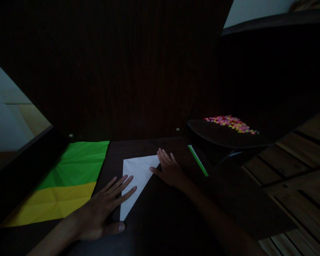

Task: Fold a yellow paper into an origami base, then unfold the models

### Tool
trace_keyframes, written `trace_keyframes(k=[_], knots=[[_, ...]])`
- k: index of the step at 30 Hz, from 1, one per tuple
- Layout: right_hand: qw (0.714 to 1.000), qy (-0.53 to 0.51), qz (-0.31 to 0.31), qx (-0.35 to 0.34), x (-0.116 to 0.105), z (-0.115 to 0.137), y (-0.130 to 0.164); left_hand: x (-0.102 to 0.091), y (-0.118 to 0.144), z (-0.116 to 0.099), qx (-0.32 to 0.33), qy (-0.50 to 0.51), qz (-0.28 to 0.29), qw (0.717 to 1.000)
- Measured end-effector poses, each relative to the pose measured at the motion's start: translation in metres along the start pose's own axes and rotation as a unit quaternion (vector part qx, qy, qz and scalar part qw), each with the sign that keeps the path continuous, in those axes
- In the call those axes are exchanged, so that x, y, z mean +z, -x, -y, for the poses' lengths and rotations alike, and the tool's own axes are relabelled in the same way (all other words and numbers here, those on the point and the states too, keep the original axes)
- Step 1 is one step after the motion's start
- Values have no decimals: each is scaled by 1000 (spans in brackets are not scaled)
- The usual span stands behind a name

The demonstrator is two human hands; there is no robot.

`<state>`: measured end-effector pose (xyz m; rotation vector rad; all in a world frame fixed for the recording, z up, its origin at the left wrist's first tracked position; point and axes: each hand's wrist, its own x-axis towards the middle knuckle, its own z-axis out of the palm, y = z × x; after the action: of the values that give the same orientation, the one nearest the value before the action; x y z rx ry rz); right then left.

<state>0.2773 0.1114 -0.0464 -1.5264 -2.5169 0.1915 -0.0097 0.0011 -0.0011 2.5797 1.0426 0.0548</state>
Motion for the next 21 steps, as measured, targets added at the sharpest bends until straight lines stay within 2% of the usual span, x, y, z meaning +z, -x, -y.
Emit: trace_keyframes(k=[7, 11, 21], knots=[[999, 7, -3, 44, 2, -14, -3, 5, -1, 4, -1, -17, -17, 1000], [998, 9, 2, 69, 3, -18, -4, 8, -1, 4, -17, -20, -8, 1000], [998, 13, 1, 68, 2, -18, -4, 0, 2, 6, 5, 18, -9, 1000]])
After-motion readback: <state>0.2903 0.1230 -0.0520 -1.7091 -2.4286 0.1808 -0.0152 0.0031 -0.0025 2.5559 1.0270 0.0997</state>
